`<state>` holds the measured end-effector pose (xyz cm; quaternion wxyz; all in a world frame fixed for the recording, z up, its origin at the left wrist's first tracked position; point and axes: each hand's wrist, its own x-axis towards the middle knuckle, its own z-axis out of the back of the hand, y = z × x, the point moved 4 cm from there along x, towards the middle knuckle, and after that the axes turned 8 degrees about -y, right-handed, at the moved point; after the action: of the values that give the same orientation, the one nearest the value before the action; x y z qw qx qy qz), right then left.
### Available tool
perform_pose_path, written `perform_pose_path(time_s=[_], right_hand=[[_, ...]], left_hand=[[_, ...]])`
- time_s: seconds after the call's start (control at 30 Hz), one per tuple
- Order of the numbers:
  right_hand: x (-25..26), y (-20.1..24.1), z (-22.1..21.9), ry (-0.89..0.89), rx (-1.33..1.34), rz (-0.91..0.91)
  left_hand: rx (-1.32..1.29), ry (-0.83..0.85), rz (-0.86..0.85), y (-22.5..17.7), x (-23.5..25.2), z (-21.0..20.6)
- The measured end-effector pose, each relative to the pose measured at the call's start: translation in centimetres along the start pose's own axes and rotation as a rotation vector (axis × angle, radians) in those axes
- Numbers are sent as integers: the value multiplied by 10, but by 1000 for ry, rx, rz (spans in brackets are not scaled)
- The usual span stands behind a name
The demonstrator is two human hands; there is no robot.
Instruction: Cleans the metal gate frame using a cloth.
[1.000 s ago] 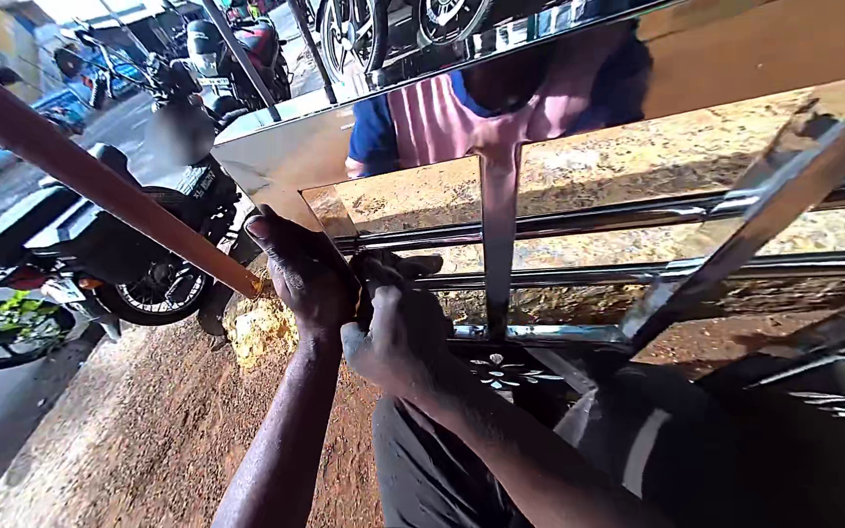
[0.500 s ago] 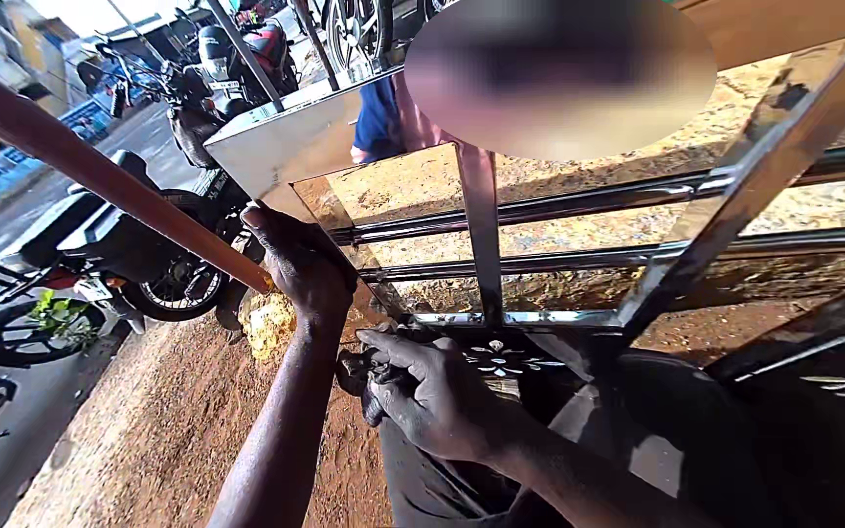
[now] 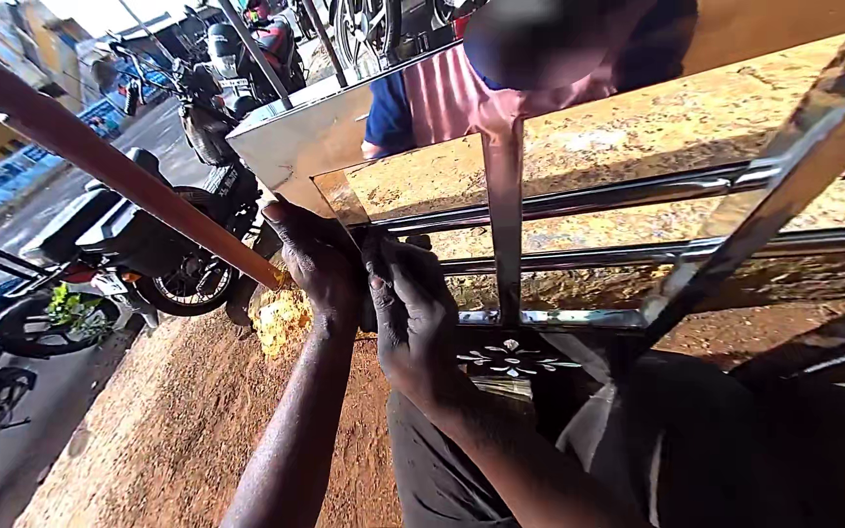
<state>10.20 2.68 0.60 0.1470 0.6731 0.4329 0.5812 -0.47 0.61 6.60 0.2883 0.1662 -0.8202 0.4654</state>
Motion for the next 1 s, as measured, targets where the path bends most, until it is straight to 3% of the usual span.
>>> perform_pose_path(time_s=[0.37, 0.53, 0.73, 0.9, 1.0], right_hand=[[-7, -17, 9, 141, -306, 146], [7, -6, -2, 61, -185, 171], [-18, -28, 19, 132, -227, 154], [15, -9, 7, 97, -110, 115], [1, -11, 10, 80, -114, 135]], left_hand=[[9, -50, 19, 3, -5, -1], [-51, -41, -10, -7, -4, -4], [-13, -52, 34, 2, -3, -1], [-22, -69, 26, -2, -5, -3], [-11, -47, -5, -2, -5, 0]])
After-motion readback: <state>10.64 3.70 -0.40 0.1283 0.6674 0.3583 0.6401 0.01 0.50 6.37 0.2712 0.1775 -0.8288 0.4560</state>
